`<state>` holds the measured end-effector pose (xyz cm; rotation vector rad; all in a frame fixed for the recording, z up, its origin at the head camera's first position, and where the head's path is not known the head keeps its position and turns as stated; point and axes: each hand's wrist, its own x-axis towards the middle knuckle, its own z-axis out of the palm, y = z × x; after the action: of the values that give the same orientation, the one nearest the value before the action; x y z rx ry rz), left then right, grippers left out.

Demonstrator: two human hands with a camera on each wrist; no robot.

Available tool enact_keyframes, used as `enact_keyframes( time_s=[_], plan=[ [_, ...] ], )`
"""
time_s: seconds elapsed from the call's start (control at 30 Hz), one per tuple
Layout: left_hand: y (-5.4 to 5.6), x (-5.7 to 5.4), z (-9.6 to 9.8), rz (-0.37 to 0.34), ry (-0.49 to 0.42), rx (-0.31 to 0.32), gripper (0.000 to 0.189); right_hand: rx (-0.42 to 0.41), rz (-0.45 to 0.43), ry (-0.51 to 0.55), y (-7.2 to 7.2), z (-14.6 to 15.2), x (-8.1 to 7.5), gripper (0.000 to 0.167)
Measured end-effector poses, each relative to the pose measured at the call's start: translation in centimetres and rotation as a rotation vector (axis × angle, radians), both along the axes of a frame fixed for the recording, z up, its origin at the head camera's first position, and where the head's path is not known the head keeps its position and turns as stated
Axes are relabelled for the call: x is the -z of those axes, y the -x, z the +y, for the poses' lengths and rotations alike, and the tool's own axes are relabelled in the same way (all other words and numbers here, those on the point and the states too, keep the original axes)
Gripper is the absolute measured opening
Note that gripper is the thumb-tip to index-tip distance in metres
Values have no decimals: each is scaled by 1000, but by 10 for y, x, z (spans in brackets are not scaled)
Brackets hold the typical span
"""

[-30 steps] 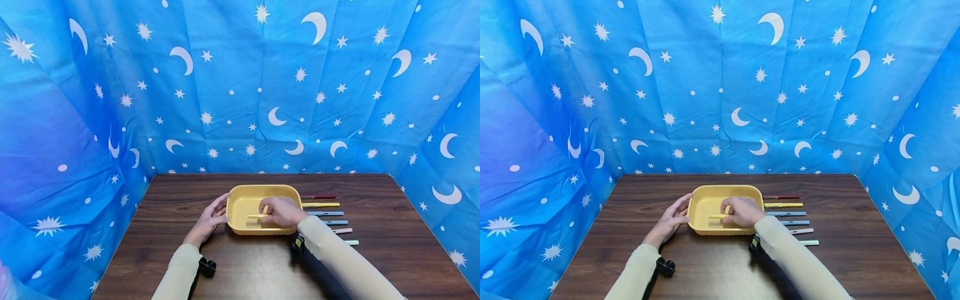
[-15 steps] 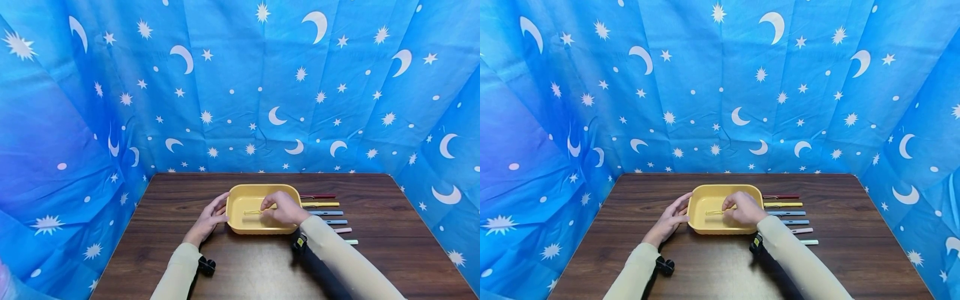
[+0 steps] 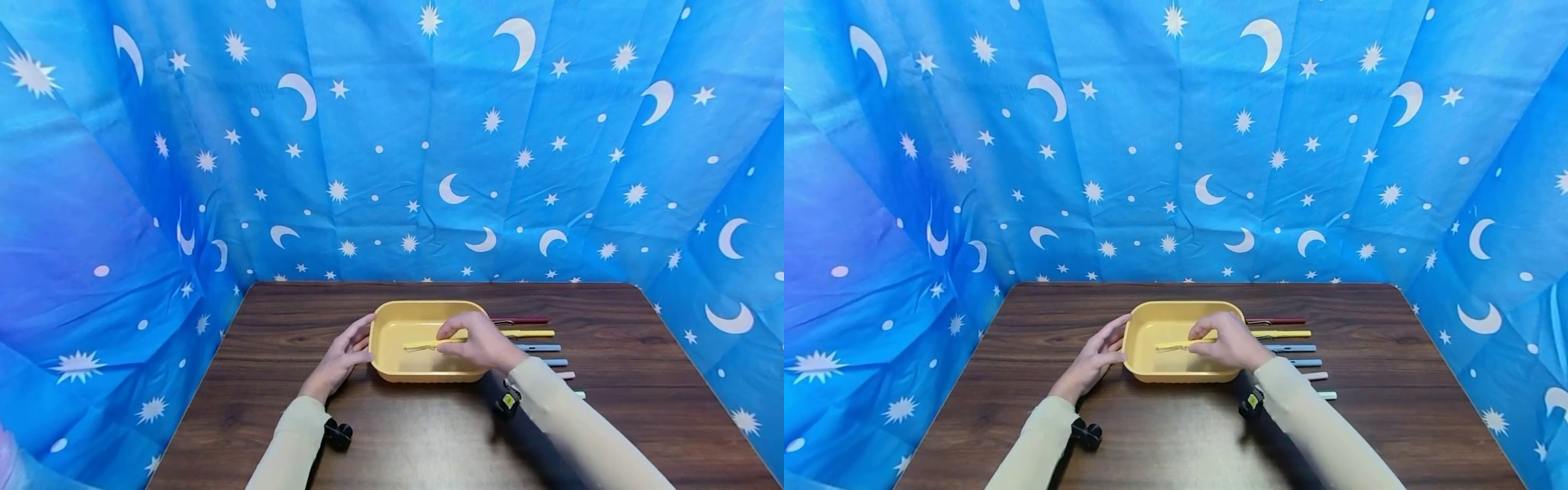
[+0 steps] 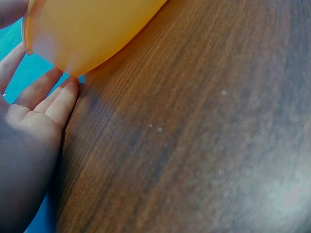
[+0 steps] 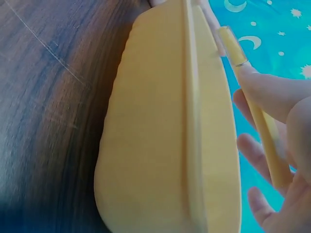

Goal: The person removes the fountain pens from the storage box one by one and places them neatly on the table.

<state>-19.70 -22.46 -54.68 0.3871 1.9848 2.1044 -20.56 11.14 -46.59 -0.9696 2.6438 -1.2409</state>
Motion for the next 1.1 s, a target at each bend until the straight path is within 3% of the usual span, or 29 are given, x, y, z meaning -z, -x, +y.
enact_keyframes(
  time_s=[0.13,0.33,0.73,1.1],
  plan=[
    [0,0,0,2,-6,-1,82,25,52,29,-5,14,-4,13],
    [0,0,0,7,-8,-7,81,93,53,62,-14,35,-9,15],
    [-1,-1,1,-2,5,-5,81,185,55,149,-32,82,1,14],
    [2,3,1,4,-17,17,82,334,103,57,-60,132,7,12]
  ],
)
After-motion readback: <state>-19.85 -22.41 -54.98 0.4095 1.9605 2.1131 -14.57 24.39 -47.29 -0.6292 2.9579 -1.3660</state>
